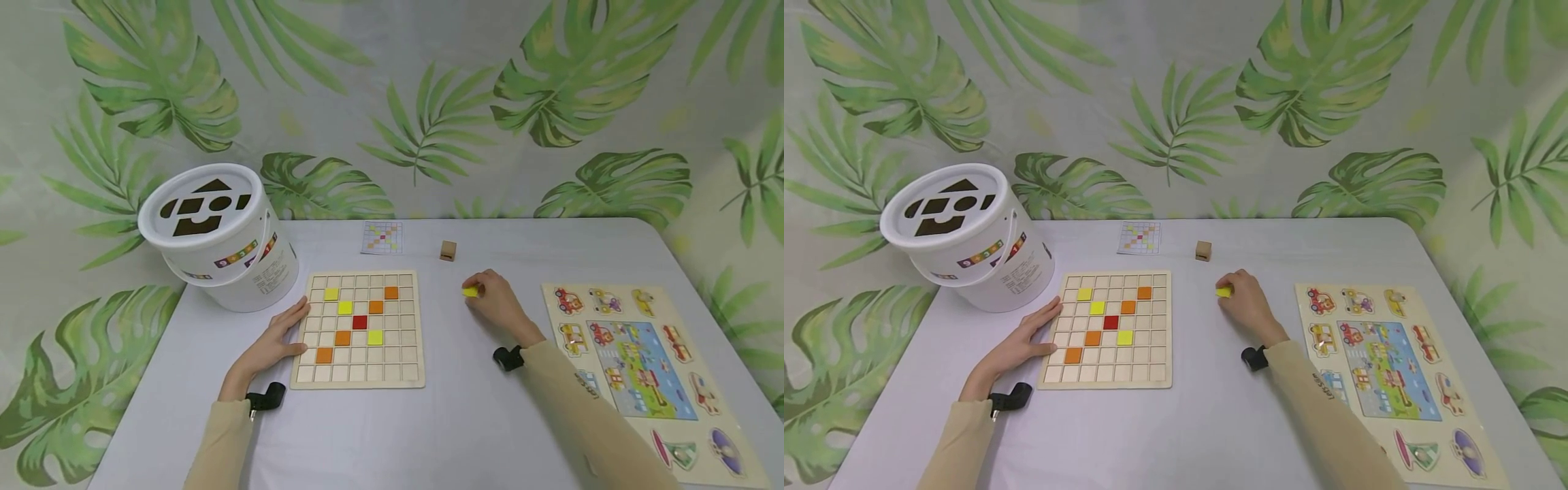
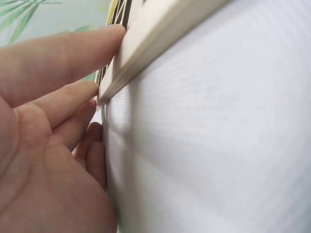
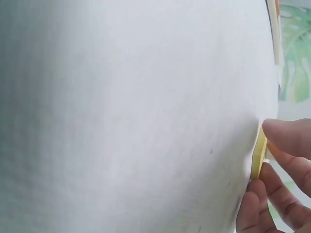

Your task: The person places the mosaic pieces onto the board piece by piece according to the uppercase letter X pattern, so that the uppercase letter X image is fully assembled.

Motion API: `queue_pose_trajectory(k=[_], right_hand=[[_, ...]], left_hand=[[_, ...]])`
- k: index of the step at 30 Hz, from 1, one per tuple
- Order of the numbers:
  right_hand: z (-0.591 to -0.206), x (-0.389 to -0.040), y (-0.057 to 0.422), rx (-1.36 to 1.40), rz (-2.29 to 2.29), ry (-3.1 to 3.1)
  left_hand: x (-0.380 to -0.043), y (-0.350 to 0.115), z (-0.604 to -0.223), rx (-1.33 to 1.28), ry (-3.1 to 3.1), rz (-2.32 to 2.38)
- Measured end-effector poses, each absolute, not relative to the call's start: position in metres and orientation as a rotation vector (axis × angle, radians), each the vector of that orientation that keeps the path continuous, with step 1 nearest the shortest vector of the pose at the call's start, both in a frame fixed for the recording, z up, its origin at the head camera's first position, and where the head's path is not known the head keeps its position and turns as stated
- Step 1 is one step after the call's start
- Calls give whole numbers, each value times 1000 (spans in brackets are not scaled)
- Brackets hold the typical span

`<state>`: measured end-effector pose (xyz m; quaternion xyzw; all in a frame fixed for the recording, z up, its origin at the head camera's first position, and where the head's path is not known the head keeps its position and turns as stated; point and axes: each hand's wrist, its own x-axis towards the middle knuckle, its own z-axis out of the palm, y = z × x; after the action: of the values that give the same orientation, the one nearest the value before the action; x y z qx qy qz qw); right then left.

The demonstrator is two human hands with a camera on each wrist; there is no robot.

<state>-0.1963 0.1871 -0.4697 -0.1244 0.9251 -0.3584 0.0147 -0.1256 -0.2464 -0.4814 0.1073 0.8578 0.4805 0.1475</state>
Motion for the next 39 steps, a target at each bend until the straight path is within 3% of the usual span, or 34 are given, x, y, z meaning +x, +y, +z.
queue_pose_trajectory(k=[10,21,28,39], right_hand=[[-472,-193,180,-424,-1067,2869],[-465,-145,111,-842,-1139,2567],[-466,-131,87,-1034,-1035,2528],[-467,-128,75,-1030,-972,2546]], left_hand=[[-128,-246,-485,320,2468,1380],[-128,-247,-482,327,2470,1380],[-128,-248,-483,348,2479,1384],[-129,-249,-485,323,2472,1382]])
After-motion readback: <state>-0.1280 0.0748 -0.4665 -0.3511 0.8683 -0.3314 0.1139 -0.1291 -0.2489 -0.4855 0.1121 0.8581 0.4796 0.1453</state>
